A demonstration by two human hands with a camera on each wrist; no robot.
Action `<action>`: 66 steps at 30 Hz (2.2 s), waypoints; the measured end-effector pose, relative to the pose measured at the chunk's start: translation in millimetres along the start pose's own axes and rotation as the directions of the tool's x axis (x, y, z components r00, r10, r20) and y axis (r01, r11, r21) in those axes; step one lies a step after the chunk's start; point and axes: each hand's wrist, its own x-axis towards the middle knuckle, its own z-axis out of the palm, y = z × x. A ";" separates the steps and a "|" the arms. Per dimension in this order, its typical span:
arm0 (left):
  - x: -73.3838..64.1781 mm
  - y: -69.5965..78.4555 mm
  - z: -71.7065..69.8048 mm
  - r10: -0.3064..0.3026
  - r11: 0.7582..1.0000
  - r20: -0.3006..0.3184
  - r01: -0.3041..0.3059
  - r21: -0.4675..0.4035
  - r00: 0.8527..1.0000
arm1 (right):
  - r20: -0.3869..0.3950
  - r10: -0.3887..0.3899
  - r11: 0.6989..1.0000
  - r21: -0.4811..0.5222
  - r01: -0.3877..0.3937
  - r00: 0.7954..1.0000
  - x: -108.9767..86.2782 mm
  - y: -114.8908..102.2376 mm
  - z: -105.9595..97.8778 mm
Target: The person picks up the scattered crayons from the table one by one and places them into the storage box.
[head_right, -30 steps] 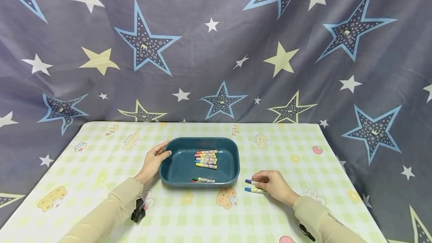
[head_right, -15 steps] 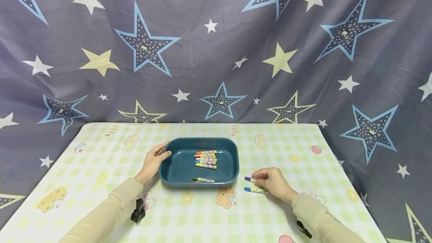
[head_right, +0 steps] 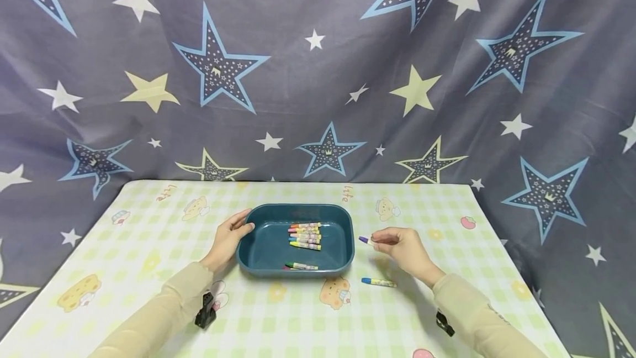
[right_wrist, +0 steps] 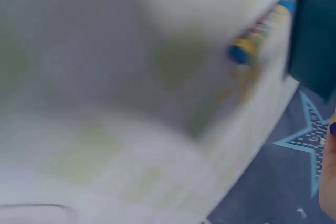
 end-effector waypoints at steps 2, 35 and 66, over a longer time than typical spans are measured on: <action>-0.5 0.5 -0.7 -0.003 1.000 -0.004 0.003 0.000 1.000 | -0.003 -0.001 1.000 0.013 0.001 1.000 5.7 -9.0 2.4; -2.9 1.4 5.5 0.012 1.000 -0.007 -0.013 -0.026 1.000 | 0.208 -0.040 0.996 0.084 0.023 0.977 73.6 -35.1 124.0; -1.3 6.3 0.7 0.005 1.000 0.002 -0.005 -0.028 1.000 | 0.249 -0.063 0.987 0.159 0.024 0.966 64.8 -68.5 110.2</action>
